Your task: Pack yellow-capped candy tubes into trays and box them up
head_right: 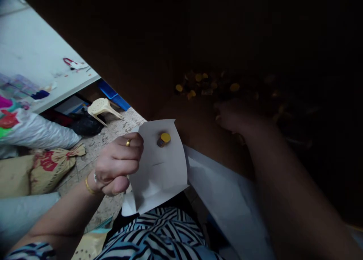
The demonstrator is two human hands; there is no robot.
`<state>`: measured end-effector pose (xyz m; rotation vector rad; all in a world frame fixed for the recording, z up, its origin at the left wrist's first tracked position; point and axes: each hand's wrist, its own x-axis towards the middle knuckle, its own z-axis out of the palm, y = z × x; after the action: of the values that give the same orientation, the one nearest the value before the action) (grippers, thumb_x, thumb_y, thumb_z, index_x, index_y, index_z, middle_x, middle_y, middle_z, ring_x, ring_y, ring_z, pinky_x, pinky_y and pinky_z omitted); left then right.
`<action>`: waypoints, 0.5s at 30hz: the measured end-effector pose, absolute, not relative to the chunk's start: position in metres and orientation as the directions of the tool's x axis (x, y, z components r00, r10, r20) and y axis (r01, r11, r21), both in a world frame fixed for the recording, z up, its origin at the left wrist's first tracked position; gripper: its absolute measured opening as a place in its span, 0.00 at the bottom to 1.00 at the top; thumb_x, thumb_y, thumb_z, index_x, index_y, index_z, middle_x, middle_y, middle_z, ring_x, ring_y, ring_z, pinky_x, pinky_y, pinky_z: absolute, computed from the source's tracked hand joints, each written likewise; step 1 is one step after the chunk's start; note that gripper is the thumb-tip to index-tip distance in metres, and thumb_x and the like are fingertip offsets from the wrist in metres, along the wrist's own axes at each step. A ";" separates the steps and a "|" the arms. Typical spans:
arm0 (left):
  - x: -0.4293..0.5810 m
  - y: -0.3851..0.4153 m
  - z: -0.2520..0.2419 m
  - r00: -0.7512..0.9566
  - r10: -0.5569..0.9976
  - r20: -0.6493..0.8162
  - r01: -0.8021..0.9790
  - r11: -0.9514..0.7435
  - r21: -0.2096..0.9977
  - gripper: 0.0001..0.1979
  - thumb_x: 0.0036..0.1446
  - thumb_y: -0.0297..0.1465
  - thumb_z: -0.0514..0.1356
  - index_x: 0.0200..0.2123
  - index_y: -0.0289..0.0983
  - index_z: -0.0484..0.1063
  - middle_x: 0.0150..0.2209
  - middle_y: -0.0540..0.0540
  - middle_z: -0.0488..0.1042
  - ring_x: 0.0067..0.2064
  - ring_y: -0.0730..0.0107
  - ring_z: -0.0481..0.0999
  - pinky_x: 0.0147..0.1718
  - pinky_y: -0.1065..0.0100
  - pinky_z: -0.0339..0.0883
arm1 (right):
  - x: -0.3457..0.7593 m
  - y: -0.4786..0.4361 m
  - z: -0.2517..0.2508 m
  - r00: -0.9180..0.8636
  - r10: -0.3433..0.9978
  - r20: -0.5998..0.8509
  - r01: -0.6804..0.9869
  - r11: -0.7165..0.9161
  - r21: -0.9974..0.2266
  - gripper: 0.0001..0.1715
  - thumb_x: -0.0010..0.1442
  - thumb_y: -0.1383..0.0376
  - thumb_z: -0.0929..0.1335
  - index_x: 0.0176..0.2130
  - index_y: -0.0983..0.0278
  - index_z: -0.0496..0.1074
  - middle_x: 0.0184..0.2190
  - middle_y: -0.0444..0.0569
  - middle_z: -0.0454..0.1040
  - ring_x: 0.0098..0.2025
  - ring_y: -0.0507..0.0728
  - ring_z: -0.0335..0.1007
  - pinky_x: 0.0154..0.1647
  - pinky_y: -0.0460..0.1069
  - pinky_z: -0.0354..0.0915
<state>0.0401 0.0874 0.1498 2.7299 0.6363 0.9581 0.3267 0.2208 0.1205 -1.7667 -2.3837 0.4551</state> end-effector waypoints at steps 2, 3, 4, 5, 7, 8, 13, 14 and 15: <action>0.040 0.089 0.149 0.686 0.462 0.562 0.314 -0.885 0.345 0.26 0.66 0.45 0.45 0.18 0.40 0.56 0.16 0.50 0.55 0.22 0.66 0.60 0.27 0.60 0.58 | 0.320 0.213 0.135 -0.381 0.923 -0.052 0.871 0.339 -0.356 0.12 0.54 0.64 0.69 0.41 0.57 0.76 0.28 0.46 0.72 0.29 0.55 0.64 0.34 0.52 0.58; 0.040 0.089 0.149 0.670 0.480 0.566 0.312 -0.874 0.372 0.25 0.66 0.44 0.46 0.18 0.40 0.56 0.16 0.50 0.56 0.22 0.66 0.60 0.27 0.60 0.57 | 0.317 0.209 0.141 -0.453 0.891 -0.041 0.814 0.395 -0.425 0.13 0.56 0.62 0.69 0.43 0.55 0.75 0.29 0.44 0.72 0.29 0.54 0.65 0.32 0.50 0.58; 0.041 0.090 0.149 0.651 0.501 0.570 0.310 -0.861 0.402 0.25 0.66 0.43 0.47 0.18 0.40 0.56 0.16 0.50 0.56 0.23 0.67 0.60 0.28 0.60 0.57 | 0.314 0.206 0.144 -0.529 0.848 -0.031 0.733 0.438 -0.521 0.13 0.57 0.60 0.69 0.44 0.55 0.75 0.29 0.43 0.72 0.29 0.53 0.65 0.31 0.49 0.59; 0.041 0.091 0.149 0.626 0.525 0.577 0.309 -0.846 0.434 0.24 0.66 0.41 0.48 0.18 0.40 0.56 0.17 0.50 0.56 0.23 0.67 0.60 0.28 0.60 0.57 | 0.311 0.203 0.146 -0.595 0.803 -0.019 0.638 0.458 -0.619 0.13 0.58 0.59 0.69 0.44 0.56 0.74 0.30 0.43 0.72 0.29 0.53 0.66 0.30 0.48 0.59; 0.042 0.094 0.150 0.562 0.575 0.594 0.299 -0.811 0.502 0.23 0.66 0.39 0.49 0.18 0.39 0.56 0.17 0.50 0.56 0.23 0.68 0.59 0.29 0.60 0.55 | 0.304 0.199 0.147 -0.690 0.724 0.002 0.479 0.458 -0.749 0.13 0.58 0.58 0.69 0.43 0.59 0.74 0.31 0.43 0.72 0.29 0.51 0.65 0.29 0.46 0.59; 0.042 0.096 0.151 0.538 0.593 0.599 0.282 -0.796 0.536 0.23 0.65 0.38 0.50 0.18 0.39 0.56 0.17 0.50 0.56 0.23 0.69 0.59 0.29 0.60 0.55 | 0.301 0.196 0.148 -0.714 0.700 0.009 0.443 0.462 -0.768 0.12 0.58 0.59 0.69 0.42 0.60 0.74 0.33 0.43 0.73 0.30 0.51 0.65 0.29 0.46 0.59; 0.044 0.101 0.153 0.477 0.673 0.565 0.108 -0.683 0.722 0.25 0.66 0.39 0.50 0.16 0.38 0.55 0.16 0.51 0.54 0.21 0.71 0.56 0.28 0.60 0.53 | 0.280 0.165 0.155 -0.733 0.675 0.080 0.431 0.553 -0.713 0.19 0.53 0.64 0.70 0.46 0.61 0.70 0.38 0.44 0.77 0.33 0.51 0.68 0.31 0.45 0.57; 0.045 0.101 0.154 0.470 0.683 0.559 0.086 -0.666 0.741 0.26 0.66 0.39 0.50 0.16 0.38 0.54 0.16 0.51 0.54 0.21 0.71 0.55 0.28 0.60 0.53 | 0.274 0.155 0.155 -0.741 0.669 0.049 0.462 0.563 -0.685 0.17 0.52 0.65 0.71 0.44 0.61 0.71 0.36 0.44 0.77 0.32 0.51 0.68 0.30 0.45 0.56; 0.046 0.101 0.155 0.477 0.685 0.551 0.081 -0.658 0.748 0.26 0.66 0.39 0.50 0.16 0.38 0.54 0.16 0.50 0.54 0.21 0.71 0.56 0.29 0.60 0.53 | 0.268 0.147 0.155 -0.754 0.656 0.009 0.493 0.575 -0.653 0.13 0.51 0.66 0.71 0.40 0.61 0.73 0.33 0.43 0.77 0.30 0.51 0.68 0.29 0.45 0.56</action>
<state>0.0458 0.1007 0.1548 2.0642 0.6312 1.1757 0.2679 0.1468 0.1548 -0.9525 -2.5583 0.9463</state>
